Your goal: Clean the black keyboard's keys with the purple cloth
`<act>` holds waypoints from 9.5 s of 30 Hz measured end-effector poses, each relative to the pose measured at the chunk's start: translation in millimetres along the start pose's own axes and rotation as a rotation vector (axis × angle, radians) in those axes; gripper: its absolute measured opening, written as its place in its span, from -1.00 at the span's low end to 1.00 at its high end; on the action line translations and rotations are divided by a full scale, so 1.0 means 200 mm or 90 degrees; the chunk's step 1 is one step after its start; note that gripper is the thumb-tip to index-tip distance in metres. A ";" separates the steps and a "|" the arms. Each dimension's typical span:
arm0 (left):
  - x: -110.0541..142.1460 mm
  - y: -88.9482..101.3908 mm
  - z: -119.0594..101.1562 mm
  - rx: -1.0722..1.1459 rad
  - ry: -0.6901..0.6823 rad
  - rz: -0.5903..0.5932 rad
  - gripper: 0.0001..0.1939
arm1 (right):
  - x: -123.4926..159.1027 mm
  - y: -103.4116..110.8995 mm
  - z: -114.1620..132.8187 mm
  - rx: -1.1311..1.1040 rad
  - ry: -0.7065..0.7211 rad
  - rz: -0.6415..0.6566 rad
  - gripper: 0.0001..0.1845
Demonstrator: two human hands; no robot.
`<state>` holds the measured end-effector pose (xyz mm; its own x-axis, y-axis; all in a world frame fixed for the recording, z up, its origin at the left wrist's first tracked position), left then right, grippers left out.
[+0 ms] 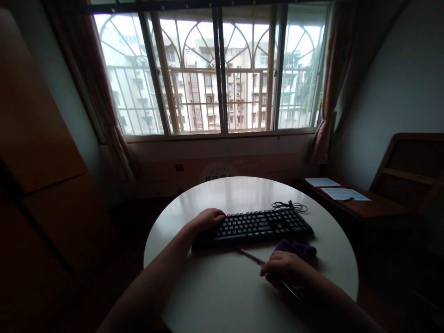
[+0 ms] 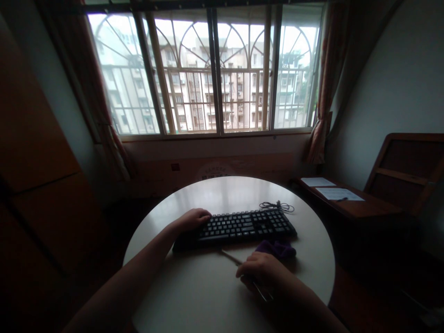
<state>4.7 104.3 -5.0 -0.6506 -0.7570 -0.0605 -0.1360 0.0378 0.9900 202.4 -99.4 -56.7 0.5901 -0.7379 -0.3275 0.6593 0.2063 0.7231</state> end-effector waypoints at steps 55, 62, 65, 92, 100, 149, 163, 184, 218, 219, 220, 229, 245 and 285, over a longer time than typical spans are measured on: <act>0.00 0.00 0.00 -0.008 -0.005 0.009 -0.60 | 0.00 -0.01 -0.03 -0.009 -0.040 0.014 -0.78; 0.00 0.00 -0.01 -0.008 -0.005 0.008 -0.60 | 0.00 -0.01 0.01 0.014 -0.043 0.004 -0.81; -0.01 -0.01 0.00 -0.010 -0.005 0.008 -0.60 | 0.00 -0.02 -0.01 0.009 -0.046 0.008 -0.80; 0.00 -0.01 0.00 -0.009 0.000 0.004 -0.62 | 0.00 -0.02 -0.03 0.034 -0.051 0.036 -0.77; -0.01 -0.01 0.00 -0.012 -0.002 0.006 -0.62 | -0.01 -0.02 -0.01 0.045 -0.057 0.037 -0.76; 0.00 0.00 0.00 -0.007 0.008 0.009 -0.64 | 0.00 -0.02 0.02 0.059 -0.069 0.057 -0.78; -0.01 -0.02 0.01 0.002 0.007 0.011 -0.63 | -0.01 -0.03 0.00 0.058 -0.072 0.069 -0.77; 0.01 0.00 -0.01 -0.001 0.012 0.012 -0.64 | -0.01 -0.03 -0.01 0.054 -0.067 0.051 -0.77; -0.02 -0.02 0.02 -0.011 0.003 0.013 -0.61 | -0.01 -0.03 -0.01 0.038 -0.057 0.053 -0.77; -0.02 -0.02 0.02 -0.015 0.004 0.014 -0.61 | -0.01 -0.03 -0.01 0.036 -0.056 0.054 -0.76; -0.02 -0.03 0.03 -0.017 0.005 0.014 -0.61 | -0.01 -0.03 -0.01 0.035 -0.056 0.054 -0.76; -0.02 -0.03 0.03 -0.003 0.001 0.009 -0.62 | -0.01 0.00 0.05 0.038 -0.055 0.050 -0.77; 0.00 0.01 0.05 0.066 -0.003 -0.014 -0.60 | 0.01 0.13 0.19 -0.025 0.042 -0.139 -0.72; 0.36 0.00 -0.91 -0.233 -0.407 -0.021 -0.88 | 0.18 0.42 0.11 0.002 -0.141 -0.081 -0.76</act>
<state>94.4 -69.7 13.7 -0.9740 -0.2223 -0.0426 0.0227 -0.2829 0.9589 269.0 -123.4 5.0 0.3854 -0.8810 -0.2745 0.7199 0.1009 0.6867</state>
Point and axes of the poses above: each hand's wrist, its own x-axis away from the middle knuckle, its own y-axis out of the back of the hand, z = x × y, the point moved 7 cm from there along -x, towards the middle knuckle, and after that the axes turned 9 degrees about -x, right-handed, at the moved point
